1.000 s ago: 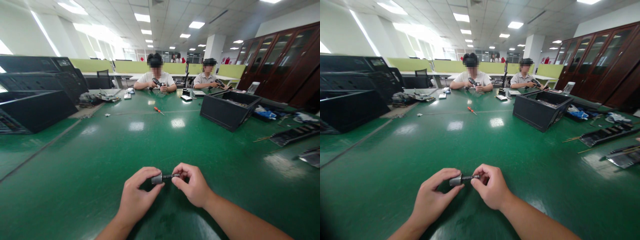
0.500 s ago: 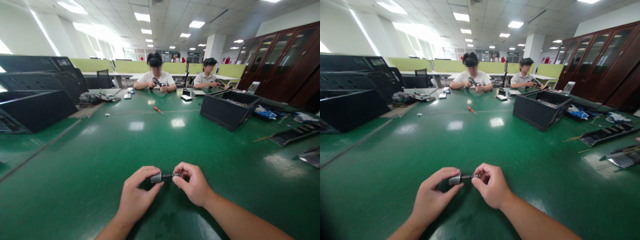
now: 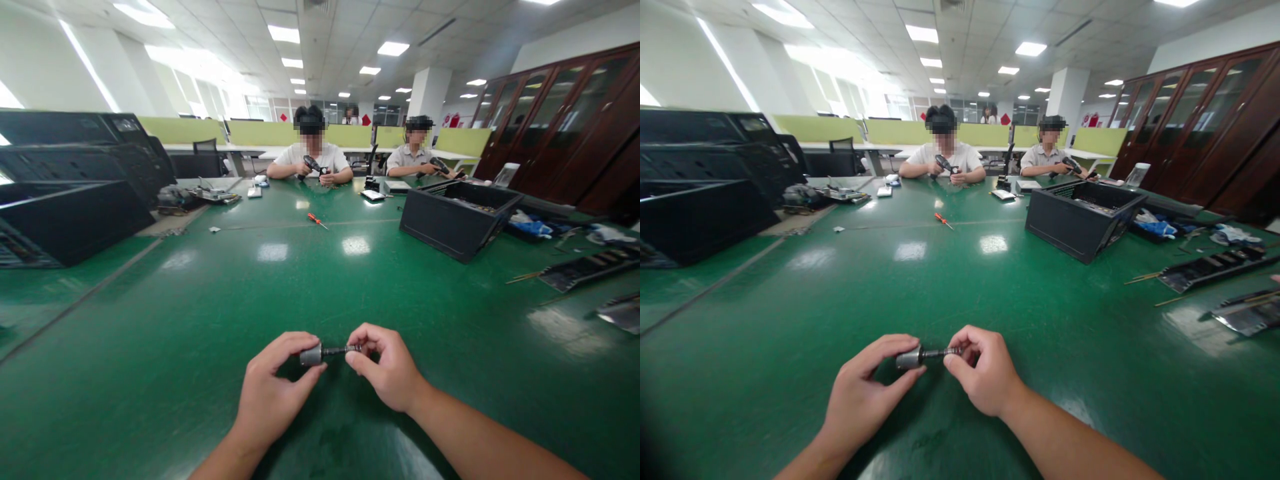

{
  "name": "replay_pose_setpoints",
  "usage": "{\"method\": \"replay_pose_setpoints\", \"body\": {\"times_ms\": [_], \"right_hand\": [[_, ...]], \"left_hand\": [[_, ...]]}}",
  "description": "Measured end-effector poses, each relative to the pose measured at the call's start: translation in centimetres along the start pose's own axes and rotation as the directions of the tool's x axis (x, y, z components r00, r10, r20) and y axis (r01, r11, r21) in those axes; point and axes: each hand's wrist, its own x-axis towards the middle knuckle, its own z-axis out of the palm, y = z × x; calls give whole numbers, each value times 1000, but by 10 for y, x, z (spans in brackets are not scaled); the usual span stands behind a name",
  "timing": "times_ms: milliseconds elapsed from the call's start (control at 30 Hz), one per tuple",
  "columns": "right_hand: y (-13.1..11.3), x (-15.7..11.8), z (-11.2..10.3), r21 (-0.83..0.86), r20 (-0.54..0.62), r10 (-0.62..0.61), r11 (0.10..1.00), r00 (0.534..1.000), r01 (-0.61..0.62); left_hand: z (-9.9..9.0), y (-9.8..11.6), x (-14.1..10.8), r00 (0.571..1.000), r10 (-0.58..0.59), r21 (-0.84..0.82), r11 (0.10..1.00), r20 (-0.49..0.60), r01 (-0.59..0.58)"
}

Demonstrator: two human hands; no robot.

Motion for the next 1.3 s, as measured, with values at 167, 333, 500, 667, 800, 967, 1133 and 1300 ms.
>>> {"method": "replay_pose_setpoints", "body": {"times_ms": [167, 333, 500, 667, 800, 967, 1133, 1300], "right_hand": [[0, 0, -1, -5, -5, -2, 1000, 1000, 2], [0, 0, 0, -11, -10, 1, 1000, 1000, -2], [-1, 1, 0, -6, -19, -5, 1000, 1000, 5], [-1, 1, 0, -7, -25, -18, 1000, 1000, 18], [-2, 1, 0, -14, -31, -27, 1000, 999, 26], [-2, 1, 0, -14, -38, -32, 999, 999, 31], [-1, 1, -1, -12, -39, -31, 999, 999, 31], [-2, 1, -1, -11, -45, -27, 1000, 999, 26]], "left_hand": [[0, -2, -1, 1000, -9, 5, 1000, -4, 9], [0, -3, -2, 1000, -5, 8, 1000, -3, 5], [0, -4, -1, 1000, -7, 11, 1000, -1, 7], [0, -4, -2, 1000, -17, 16, 1000, -4, 17], [-1, -5, -3, 999, -38, 16, 999, -10, 38], [-1, -6, -2, 998, -55, 13, 998, -25, 55], [-2, -7, -2, 998, -61, 13, 998, -23, 61], [-1, -8, -3, 997, -75, 3, 997, -17, 75]]}}
